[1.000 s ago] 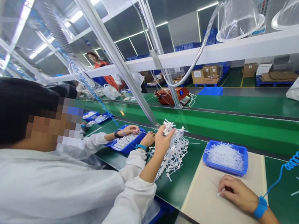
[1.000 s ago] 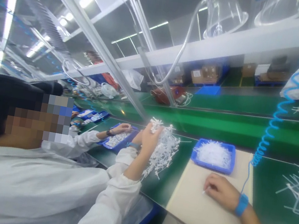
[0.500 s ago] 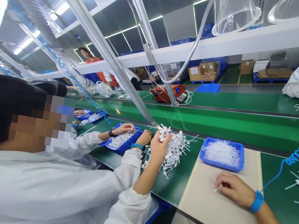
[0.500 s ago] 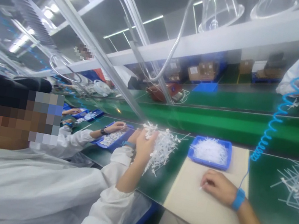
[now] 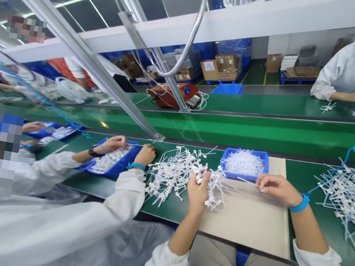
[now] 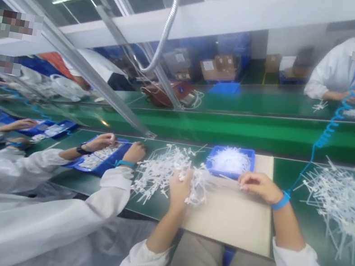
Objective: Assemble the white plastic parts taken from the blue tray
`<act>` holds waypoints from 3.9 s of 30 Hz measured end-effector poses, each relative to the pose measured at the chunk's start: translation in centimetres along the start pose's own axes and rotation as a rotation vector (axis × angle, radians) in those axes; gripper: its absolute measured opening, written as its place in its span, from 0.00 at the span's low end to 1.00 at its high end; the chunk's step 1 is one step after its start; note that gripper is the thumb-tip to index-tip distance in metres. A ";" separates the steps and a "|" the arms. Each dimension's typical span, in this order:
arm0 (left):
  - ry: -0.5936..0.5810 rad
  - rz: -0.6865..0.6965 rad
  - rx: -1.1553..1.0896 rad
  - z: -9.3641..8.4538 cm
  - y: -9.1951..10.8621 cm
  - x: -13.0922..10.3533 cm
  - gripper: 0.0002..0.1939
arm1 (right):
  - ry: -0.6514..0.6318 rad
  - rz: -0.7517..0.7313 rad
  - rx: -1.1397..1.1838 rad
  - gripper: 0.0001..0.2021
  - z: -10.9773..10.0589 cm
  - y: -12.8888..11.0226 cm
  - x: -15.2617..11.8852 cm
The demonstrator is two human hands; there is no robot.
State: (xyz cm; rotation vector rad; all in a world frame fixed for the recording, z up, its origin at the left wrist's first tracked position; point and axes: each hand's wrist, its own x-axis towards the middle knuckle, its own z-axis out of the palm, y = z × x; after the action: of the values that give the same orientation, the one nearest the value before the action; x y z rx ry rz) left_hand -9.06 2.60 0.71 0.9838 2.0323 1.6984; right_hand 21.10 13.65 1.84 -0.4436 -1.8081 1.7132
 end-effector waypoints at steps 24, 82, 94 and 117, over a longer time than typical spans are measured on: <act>-0.018 0.282 0.293 -1.9 -6.4 1.5 0.23 | -0.138 0.069 -0.034 0.13 1.0 1.2 0.9; -0.112 0.267 -0.155 -0.7 3.2 12.4 0.15 | -0.168 0.187 -0.166 0.19 1.1 4.6 0.3; -0.495 0.061 -0.295 -5.1 4.0 -2.5 0.14 | -0.066 0.136 -0.107 0.16 0.4 -1.3 -0.4; -0.709 -0.172 -0.678 11.3 7.8 -3.4 0.20 | 0.402 0.030 -0.123 0.27 2.3 1.2 1.2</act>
State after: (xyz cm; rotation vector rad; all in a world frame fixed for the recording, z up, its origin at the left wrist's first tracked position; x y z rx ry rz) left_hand 2.84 9.03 4.74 0.9364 0.9642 1.4791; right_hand 18.52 12.72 0.89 -0.8072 -1.6196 1.4121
